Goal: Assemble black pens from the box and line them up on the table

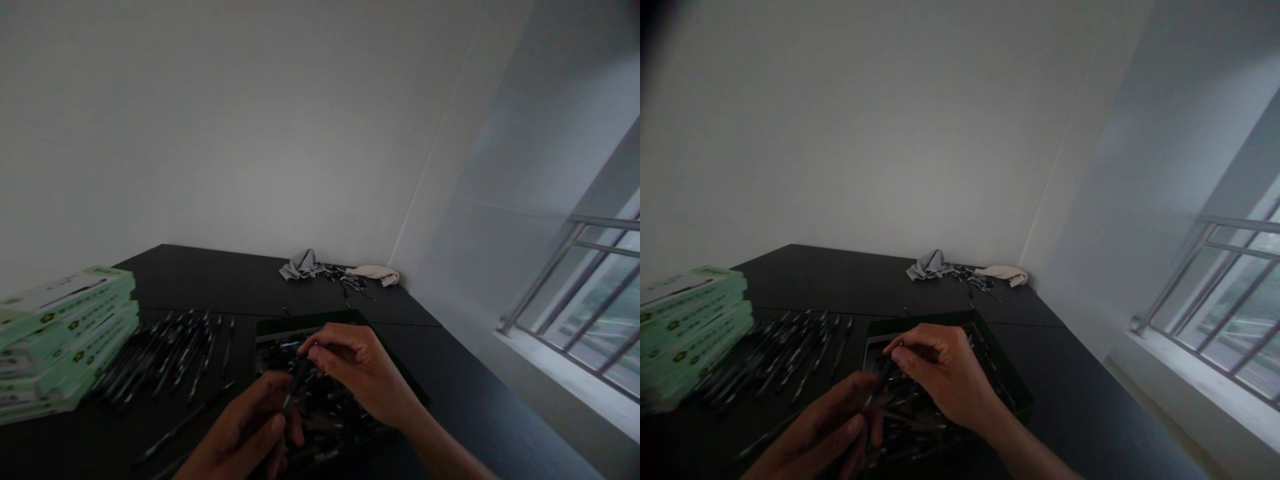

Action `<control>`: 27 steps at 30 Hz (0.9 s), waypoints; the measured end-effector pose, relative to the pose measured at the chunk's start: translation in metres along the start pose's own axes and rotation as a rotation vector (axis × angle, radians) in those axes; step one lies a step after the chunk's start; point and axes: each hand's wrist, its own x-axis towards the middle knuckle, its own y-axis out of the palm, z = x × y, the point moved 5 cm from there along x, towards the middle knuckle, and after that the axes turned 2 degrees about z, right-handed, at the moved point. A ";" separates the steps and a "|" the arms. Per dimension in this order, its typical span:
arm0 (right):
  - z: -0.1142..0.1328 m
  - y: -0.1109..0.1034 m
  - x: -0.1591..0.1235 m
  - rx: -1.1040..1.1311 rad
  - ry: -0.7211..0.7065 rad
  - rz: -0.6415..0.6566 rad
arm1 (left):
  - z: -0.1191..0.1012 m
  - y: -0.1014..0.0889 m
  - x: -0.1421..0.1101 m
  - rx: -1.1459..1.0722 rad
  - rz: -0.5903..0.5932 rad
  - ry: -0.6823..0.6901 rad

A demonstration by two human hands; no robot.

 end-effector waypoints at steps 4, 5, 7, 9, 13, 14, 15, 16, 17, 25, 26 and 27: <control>0.003 0.008 -0.001 -0.147 -0.059 0.121 | -0.001 0.001 -0.001 0.015 -0.058 -0.032; 0.002 0.009 -0.001 -0.141 -0.056 0.119 | -0.002 0.000 -0.001 0.032 -0.073 -0.034; -0.001 0.009 -0.002 -0.093 -0.026 0.072 | -0.004 0.000 0.000 0.071 -0.085 -0.033; -0.005 0.008 -0.002 -0.022 0.013 -0.002 | -0.004 -0.001 0.001 0.103 -0.092 -0.046; -0.008 0.012 0.002 0.085 0.067 -0.014 | -0.005 -0.002 0.000 0.132 -0.087 -0.072; -0.007 0.013 0.003 0.083 0.066 -0.004 | -0.005 -0.003 0.000 0.132 -0.093 -0.073; -0.006 0.014 0.003 0.063 0.058 0.001 | -0.006 -0.004 0.000 0.134 -0.096 -0.074; -0.005 0.014 0.004 0.033 0.045 0.001 | -0.006 -0.004 0.000 0.137 -0.100 -0.077; -0.003 0.015 0.003 -0.002 0.030 0.001 | -0.007 -0.005 0.000 0.142 -0.103 -0.077; -0.005 0.008 0.005 -0.049 0.005 0.171 | -0.013 -0.009 0.002 0.150 -0.165 0.016; -0.010 0.004 0.010 -0.096 0.006 0.212 | -0.014 -0.010 0.001 0.146 -0.188 0.023; -0.018 0.000 0.016 -0.177 0.006 0.259 | -0.015 -0.011 0.001 0.142 -0.206 0.032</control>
